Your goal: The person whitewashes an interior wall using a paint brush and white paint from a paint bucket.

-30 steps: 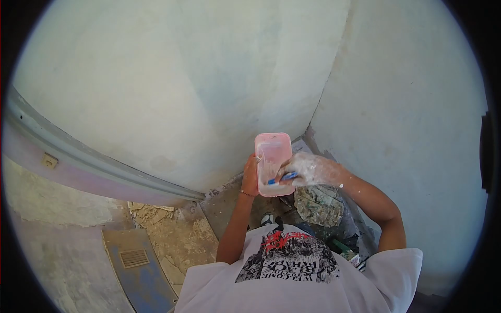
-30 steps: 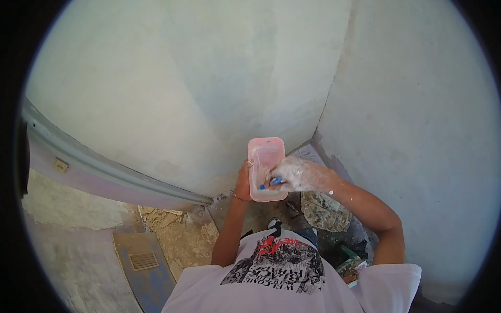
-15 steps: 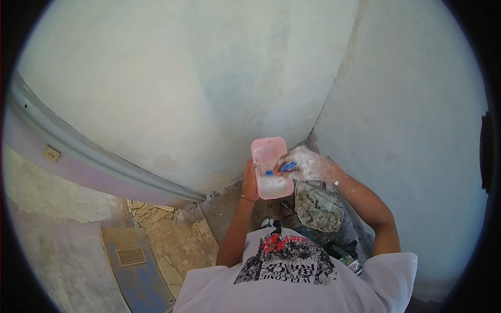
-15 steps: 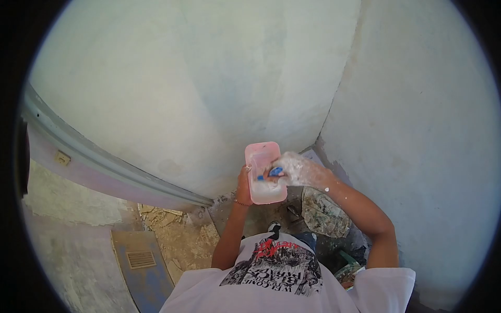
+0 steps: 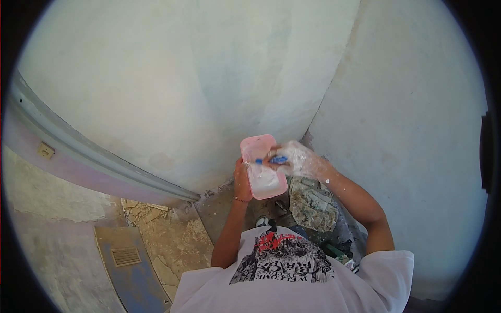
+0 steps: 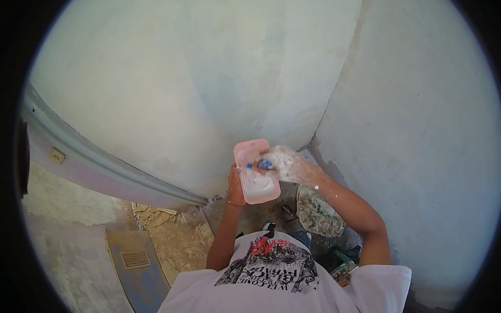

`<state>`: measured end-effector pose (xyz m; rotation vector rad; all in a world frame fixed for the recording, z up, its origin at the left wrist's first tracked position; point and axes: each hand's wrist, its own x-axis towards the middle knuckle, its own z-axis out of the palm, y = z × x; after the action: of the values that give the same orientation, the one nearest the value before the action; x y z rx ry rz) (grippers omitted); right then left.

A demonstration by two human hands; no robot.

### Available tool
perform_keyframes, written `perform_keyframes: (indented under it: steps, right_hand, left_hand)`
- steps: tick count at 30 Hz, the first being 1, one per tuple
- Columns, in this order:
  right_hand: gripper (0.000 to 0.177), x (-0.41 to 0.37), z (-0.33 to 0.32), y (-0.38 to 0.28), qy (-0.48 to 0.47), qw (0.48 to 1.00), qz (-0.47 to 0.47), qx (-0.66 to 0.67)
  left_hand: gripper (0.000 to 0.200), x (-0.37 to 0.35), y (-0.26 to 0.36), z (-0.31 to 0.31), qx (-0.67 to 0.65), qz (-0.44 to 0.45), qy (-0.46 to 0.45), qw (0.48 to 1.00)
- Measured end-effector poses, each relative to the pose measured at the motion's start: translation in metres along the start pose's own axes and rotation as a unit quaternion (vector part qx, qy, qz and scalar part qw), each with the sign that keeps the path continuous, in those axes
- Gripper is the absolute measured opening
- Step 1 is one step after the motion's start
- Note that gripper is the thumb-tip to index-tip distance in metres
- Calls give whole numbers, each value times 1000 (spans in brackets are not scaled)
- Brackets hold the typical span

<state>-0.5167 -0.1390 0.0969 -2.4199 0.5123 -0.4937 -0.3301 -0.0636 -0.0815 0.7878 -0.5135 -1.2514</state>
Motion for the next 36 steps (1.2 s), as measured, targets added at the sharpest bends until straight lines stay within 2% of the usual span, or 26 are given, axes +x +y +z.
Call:
perform_keyframes:
  steps: [1,3,5,8,9,11,13,14,18,20,21,23,27,31,33,36]
  right_hand:
    - [21,6,-1,1,-2,1000,1,0]
    - [24,20,-2,2,72,992,17,-98]
    - [25,27,12,11,80,992,26,-92]
    - [25,34,27,7,74,992,-22,-97]
    - [27,34,32,8,47,993,-40,-101]
    - [29,30,43,9,20,993,-59,-103]
    - [34,22,48,7,-75,981,-115,-133]
    - [39,16,47,2,-110,981,-108,-119]
    - [39,13,35,-13,-149,976,-119,-105]
    - [36,26,18,-15,-131,990,-37,-27]
    - [36,33,13,-11,-130,991,-37,-25]
    - [28,45,5,-4,-19,986,-102,-132]
    - [19,38,26,15,-68,987,-61,-129]
    - [16,25,38,9,-89,993,-32,-77]
    - [16,22,43,9,-119,993,-15,-8]
    - [15,21,42,2,-158,987,2,-11]
  left_hand:
    - [44,-5,8,9,-5,7,10,1000]
    - [43,-7,17,20,-10,18,19,1000]
    - [43,-9,16,30,26,65,14,997]
    - [45,-1,13,21,31,87,-2,996]
    - [45,0,16,16,31,88,0,996]
    - [48,1,23,3,-61,21,-10,998]
    - [49,3,24,-17,-72,3,-15,997]
    - [51,5,22,-24,-84,-15,-22,996]
    - [51,-2,23,-18,-6,41,46,998]
    - [50,-1,16,-24,79,86,42,992]
    - [50,-4,20,-20,81,85,42,992]
    - [48,-10,32,-6,52,75,23,996]
    - [46,-9,33,-4,-5,52,20,998]
    - [47,-13,30,-17,41,26,43,998]
    - [45,-11,27,-24,52,21,51,997]
    - [45,-9,22,-29,43,-1,59,997]
